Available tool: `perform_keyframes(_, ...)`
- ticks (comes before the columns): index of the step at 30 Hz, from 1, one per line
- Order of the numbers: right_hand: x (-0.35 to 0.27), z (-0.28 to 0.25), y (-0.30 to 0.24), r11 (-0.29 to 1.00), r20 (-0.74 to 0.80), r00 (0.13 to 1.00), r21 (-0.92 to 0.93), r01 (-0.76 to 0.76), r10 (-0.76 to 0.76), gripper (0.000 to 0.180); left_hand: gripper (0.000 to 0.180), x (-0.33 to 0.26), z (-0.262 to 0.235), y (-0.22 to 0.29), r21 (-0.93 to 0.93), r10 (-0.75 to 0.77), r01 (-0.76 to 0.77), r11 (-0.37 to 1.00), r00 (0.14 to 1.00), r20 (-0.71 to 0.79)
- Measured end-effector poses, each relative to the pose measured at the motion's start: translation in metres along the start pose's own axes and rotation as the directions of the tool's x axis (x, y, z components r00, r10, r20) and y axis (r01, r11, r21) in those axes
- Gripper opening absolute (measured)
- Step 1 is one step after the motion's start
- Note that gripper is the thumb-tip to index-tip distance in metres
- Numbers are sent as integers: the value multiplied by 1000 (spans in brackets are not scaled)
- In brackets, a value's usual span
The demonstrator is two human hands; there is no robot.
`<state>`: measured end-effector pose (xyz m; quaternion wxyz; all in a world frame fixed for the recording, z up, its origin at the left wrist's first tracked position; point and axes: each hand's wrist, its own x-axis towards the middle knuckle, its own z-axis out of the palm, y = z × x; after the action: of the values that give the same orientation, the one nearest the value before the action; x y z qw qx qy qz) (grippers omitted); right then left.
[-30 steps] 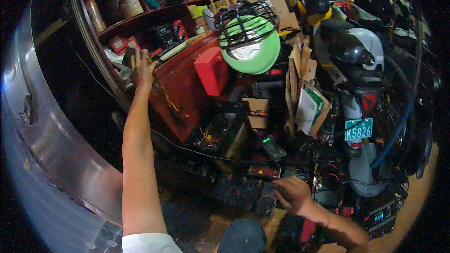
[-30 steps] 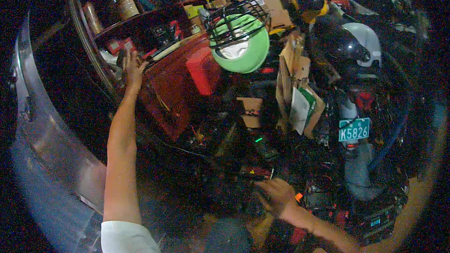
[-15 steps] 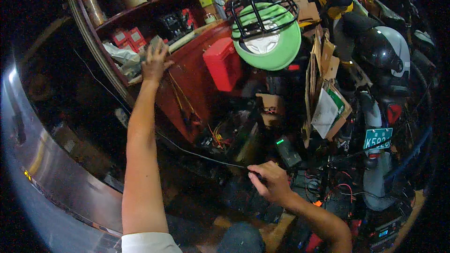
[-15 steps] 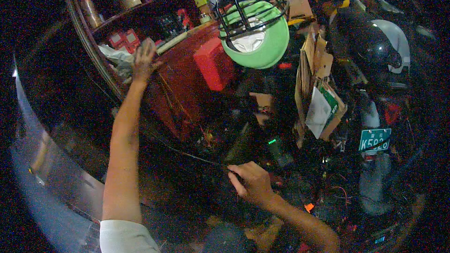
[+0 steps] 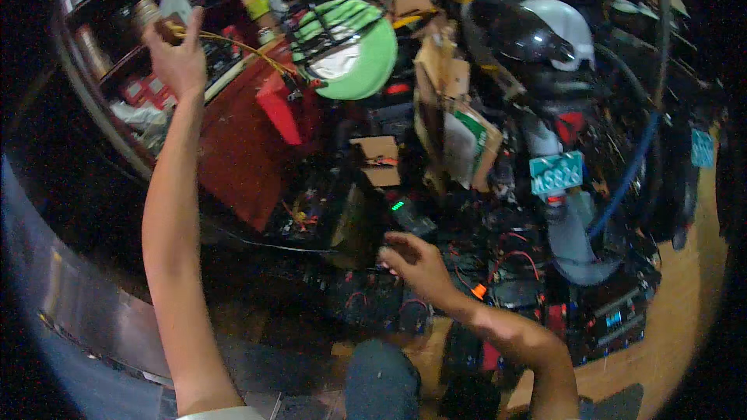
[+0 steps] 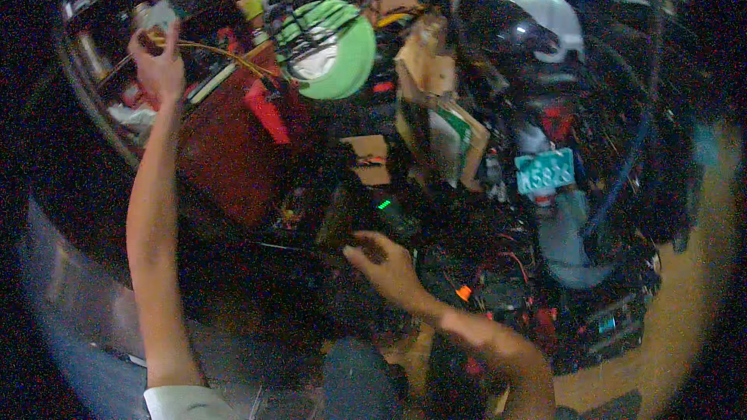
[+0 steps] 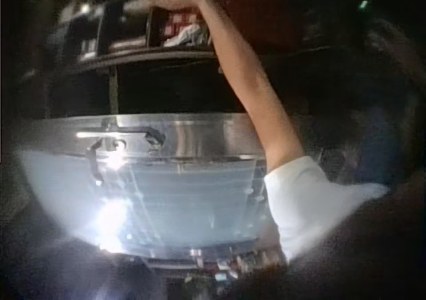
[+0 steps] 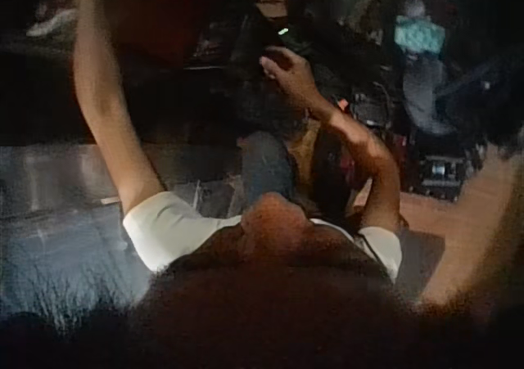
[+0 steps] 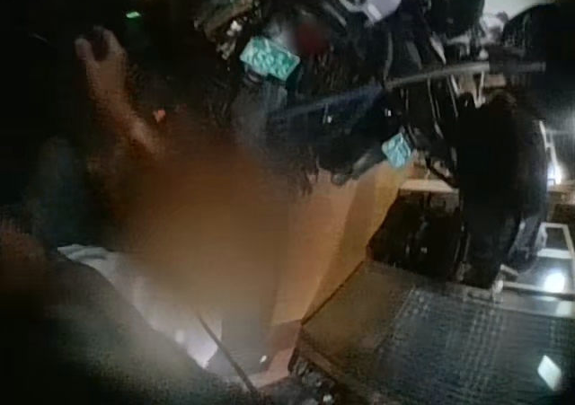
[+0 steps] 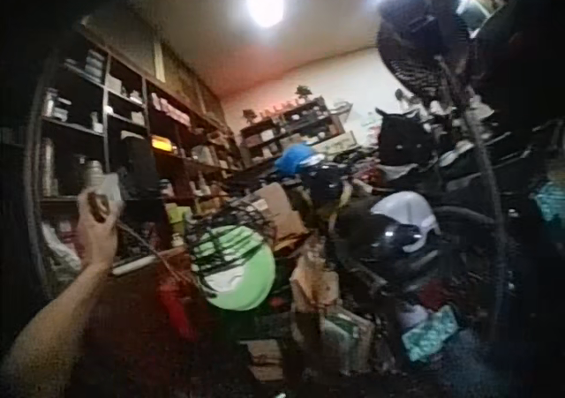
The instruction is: The person sits on the floor and uses a test light to check connections on a battery and power supply unit. They repeatedly touch the test light to various terminals and wires while holding the other end to a reference point.
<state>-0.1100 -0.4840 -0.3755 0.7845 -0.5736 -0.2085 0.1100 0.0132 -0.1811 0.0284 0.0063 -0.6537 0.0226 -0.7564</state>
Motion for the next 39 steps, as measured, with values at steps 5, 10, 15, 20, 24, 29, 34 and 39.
perform_keyframes(5, -5, -32, -47, 832, 40, 982, 526, -176, 183, 100, 66, -25, -29, 107, -366, -121, 43, 930, 974, -193)
perform_keyframes(10, -45, -86, -80, 612, 34, 968, 769, -184, 248, 107, 56, -120, -135, 197, -601, -402, 378, 704, 910, 102)
perform_keyframes(15, -121, -126, -68, 668, -172, 894, 725, -169, 413, 52, 54, -231, -247, 271, -505, -375, 450, 737, 893, 248)
perform_keyframes(20, -187, -160, -41, 787, -292, 822, 554, -272, 489, 44, 70, -324, -293, 278, -585, -506, 712, 388, 695, 511)
perform_keyframes(24, -211, -178, -15, 818, -518, 683, 534, -213, 516, 43, 85, -364, -307, 269, -284, -365, 906, -314, 161, 917)
perform_keyframes(29, -228, -204, 7, 951, -620, 723, 228, -208, 306, 32, 89, -399, -292, 280, 285, 196, 673, -682, -207, 958)
perform_keyframes(34, -250, -218, 13, 918, -540, 761, 350, -185, 359, 24, 82, -457, -270, 293, 578, 578, 185, -795, -59, 814)
perform_keyframes(39, -256, -218, 29, 946, -533, 804, 306, -107, 264, 45, 77, -514, -267, 290, 638, 651, 186, -748, 13, 759)
